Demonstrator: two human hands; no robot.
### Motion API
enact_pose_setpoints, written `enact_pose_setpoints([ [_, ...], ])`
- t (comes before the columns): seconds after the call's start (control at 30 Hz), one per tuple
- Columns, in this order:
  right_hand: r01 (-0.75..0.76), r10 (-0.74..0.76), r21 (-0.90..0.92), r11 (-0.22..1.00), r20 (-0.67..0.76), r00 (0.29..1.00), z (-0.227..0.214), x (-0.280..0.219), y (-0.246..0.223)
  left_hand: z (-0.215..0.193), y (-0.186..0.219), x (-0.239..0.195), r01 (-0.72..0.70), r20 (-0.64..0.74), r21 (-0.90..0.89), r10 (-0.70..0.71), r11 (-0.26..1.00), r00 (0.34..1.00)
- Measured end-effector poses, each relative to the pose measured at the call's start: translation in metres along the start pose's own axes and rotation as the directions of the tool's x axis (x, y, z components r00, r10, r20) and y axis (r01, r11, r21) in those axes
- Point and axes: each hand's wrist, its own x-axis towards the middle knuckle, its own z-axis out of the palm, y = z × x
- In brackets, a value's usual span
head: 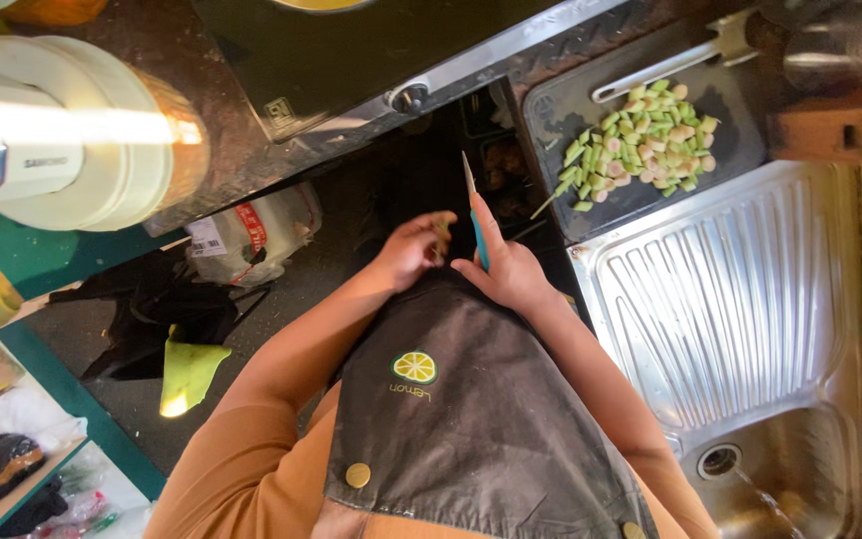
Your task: The person chops green vegetables on a cutting board using a knife, then transfers the chopped pieces into a metal container. The person also handles stacks of disposable cups and lids, placing them on the counter.
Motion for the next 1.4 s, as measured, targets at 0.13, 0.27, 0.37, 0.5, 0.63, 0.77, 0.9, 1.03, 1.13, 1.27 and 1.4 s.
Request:
enact_pose_setpoints([
  [0.13,-0.045,0.045,0.025,0.999,0.033,0.998,-0.002,0.001,-0.004,-0.078,0.038,0.041,-0.431,-0.177,-0.263,0.396,0.863,0.901],
  [0.27,-0.093,0.093,-0.007,0.996,0.032,0.995,-0.006,-0.006,-0.001,-0.144,0.106,0.072,-0.136,-0.646,-0.059,0.066,0.989,0.760],
  [0.37,-0.139,0.140,-0.049,0.989,0.009,0.990,-0.008,-0.014,-0.001,-0.153,0.117,0.082,0.035,-0.699,0.299,0.194,0.954,0.688],
  [0.5,-0.176,0.177,0.026,0.984,-0.054,0.983,-0.011,-0.022,-0.001,-0.150,0.107,0.078,0.310,-0.649,0.641,0.280,0.703,0.707],
  [0.63,-0.233,0.259,0.170,0.958,-0.155,0.953,-0.017,-0.028,-0.009,-0.109,0.080,0.073,-0.150,-0.006,0.869,0.314,0.471,0.949],
  [0.77,-0.267,0.388,0.386,0.883,-0.280,0.878,-0.019,-0.034,-0.022,-0.041,0.062,0.067,-0.163,0.337,0.688,-0.111,0.707,0.935],
  [0.9,-0.132,0.447,0.573,0.809,-0.455,0.770,-0.004,-0.046,-0.032,0.016,0.078,0.055,-0.115,0.372,0.872,-0.491,0.475,0.787],
  [1.03,0.017,0.669,0.813,0.582,-0.491,0.557,0.021,-0.088,-0.029,0.084,0.095,0.040,-0.144,0.407,0.894,-0.639,0.424,0.653],
  [1.13,0.217,0.755,0.833,0.508,-0.552,0.353,0.041,-0.152,-0.006,0.115,0.084,0.031,-0.168,0.412,0.905,-0.705,0.392,0.577],
  [1.27,0.504,0.820,0.705,0.499,-0.573,-0.010,0.057,-0.271,0.038,0.149,0.056,0.012,-0.239,0.435,0.900,-0.755,0.364,0.491],
  [1.4,0.722,0.837,0.461,0.516,-0.450,-0.311,0.065,-0.415,0.085,0.194,0.006,-0.005,-0.266,0.424,0.904,-0.788,0.335,0.447],
])
